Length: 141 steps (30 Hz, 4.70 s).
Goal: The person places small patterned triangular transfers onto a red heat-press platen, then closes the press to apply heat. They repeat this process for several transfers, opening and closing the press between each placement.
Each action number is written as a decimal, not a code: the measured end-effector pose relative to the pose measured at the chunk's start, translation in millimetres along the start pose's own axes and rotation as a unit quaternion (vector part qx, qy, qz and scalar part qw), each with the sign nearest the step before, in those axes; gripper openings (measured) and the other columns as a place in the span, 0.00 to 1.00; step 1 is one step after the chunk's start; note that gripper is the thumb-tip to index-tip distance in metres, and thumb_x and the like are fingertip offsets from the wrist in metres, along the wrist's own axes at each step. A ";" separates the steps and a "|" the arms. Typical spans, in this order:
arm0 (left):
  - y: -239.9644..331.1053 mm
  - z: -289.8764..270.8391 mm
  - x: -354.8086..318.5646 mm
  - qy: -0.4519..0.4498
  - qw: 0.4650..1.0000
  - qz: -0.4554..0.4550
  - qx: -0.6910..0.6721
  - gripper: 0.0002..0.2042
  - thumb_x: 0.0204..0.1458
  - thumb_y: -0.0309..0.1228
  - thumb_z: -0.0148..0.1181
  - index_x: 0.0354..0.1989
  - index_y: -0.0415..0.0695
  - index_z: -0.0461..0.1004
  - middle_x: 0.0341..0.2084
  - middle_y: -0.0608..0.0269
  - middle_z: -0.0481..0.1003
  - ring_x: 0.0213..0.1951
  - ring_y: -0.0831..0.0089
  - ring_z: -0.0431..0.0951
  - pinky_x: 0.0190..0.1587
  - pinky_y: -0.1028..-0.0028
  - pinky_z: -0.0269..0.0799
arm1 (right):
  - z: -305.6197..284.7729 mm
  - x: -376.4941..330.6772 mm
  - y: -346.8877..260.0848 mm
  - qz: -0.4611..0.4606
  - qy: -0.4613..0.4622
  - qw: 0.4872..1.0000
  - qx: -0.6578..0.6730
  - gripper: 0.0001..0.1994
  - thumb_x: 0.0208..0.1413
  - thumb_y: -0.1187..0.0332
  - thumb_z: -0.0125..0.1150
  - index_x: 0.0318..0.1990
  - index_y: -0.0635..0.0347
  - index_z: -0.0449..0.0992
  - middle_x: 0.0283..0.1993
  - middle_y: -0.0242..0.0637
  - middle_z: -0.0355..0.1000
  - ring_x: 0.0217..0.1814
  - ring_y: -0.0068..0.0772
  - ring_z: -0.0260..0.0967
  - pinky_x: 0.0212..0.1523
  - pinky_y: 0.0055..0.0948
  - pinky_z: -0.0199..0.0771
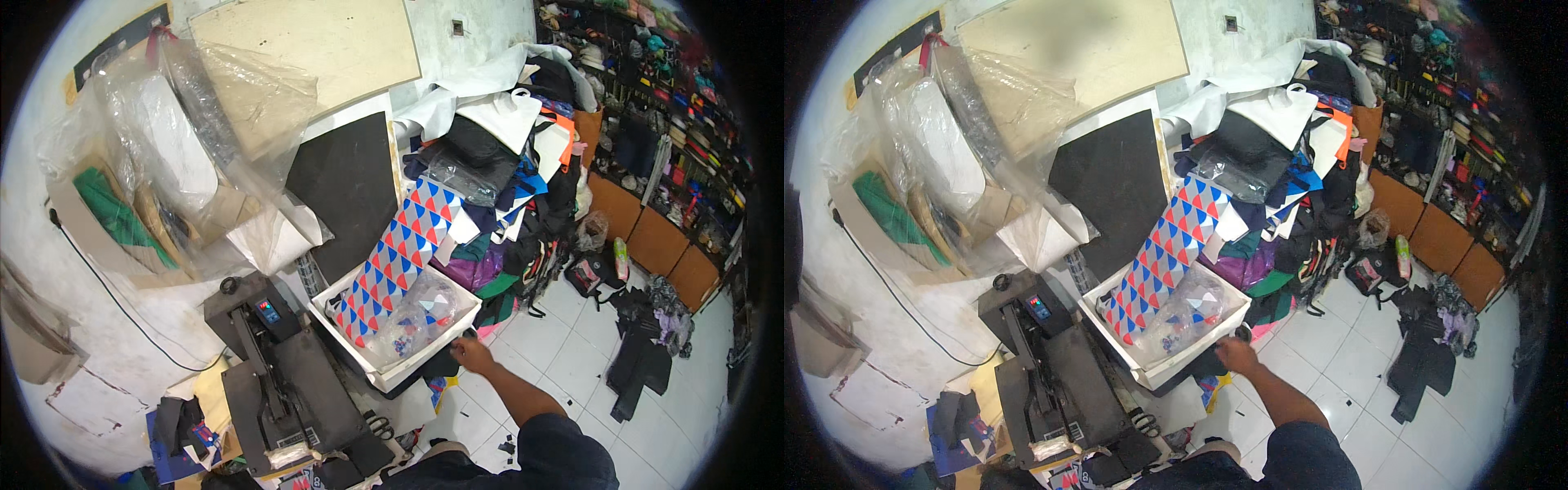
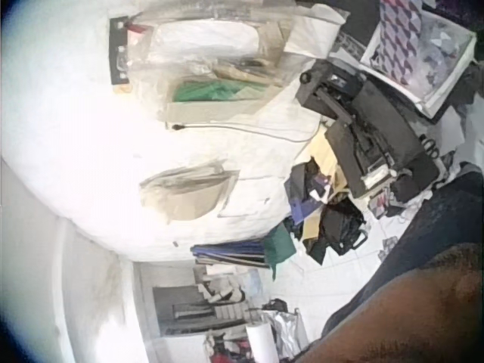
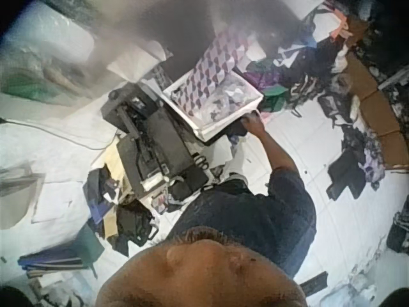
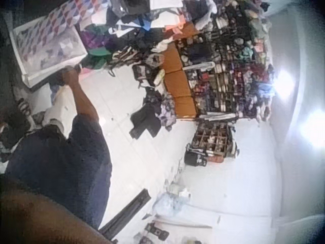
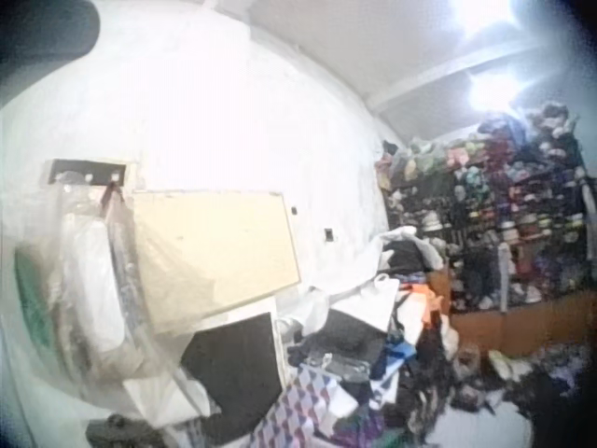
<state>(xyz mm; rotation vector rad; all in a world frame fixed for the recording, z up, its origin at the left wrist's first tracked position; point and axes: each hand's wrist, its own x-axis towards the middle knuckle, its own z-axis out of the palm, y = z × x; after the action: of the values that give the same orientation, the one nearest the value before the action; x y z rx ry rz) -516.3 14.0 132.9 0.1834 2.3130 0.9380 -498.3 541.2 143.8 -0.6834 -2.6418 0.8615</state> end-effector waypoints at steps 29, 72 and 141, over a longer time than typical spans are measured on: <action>-94.1 -32.0 40.3 -0.154 0.986 0.050 0.036 0.15 0.54 0.37 0.61 0.46 0.41 0.75 0.37 0.52 0.77 0.33 0.64 0.79 0.37 0.67 0.76 | 73.1 -363.9 -186.0 -0.218 -0.560 0.796 -0.077 0.62 0.35 0.63 0.75 0.74 0.35 0.31 0.58 0.51 0.59 0.57 0.59 0.65 0.55 0.50 0.68; -319.3 -34.0 -87.2 0.015 0.943 -0.226 -0.242 0.15 0.48 0.34 0.64 0.40 0.37 0.76 0.24 0.56 0.78 0.24 0.70 0.78 0.27 0.70 0.74 | 39.5 -309.0 -271.7 -0.028 -0.743 0.665 -0.076 0.58 0.43 0.69 0.73 0.73 0.29 0.32 0.67 0.59 0.46 0.68 0.63 0.56 0.63 0.49 0.65; -182.8 -111.9 -3.1 0.263 0.777 -0.074 -0.567 0.20 0.63 0.49 0.46 0.33 0.44 0.74 0.22 0.68 0.68 0.24 0.78 0.68 0.28 0.74 0.65 | 92.5 -221.0 -330.2 -0.094 -0.461 0.882 -0.024 0.20 0.53 0.61 0.67 0.51 0.57 0.74 0.48 0.44 0.74 0.49 0.43 0.73 0.50 0.36 0.72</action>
<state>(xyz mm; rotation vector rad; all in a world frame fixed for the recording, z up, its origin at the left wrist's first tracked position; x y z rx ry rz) -562.6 -186.8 73.8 -0.8444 1.6996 2.3013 -462.6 148.5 247.9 0.0460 -3.4668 1.2963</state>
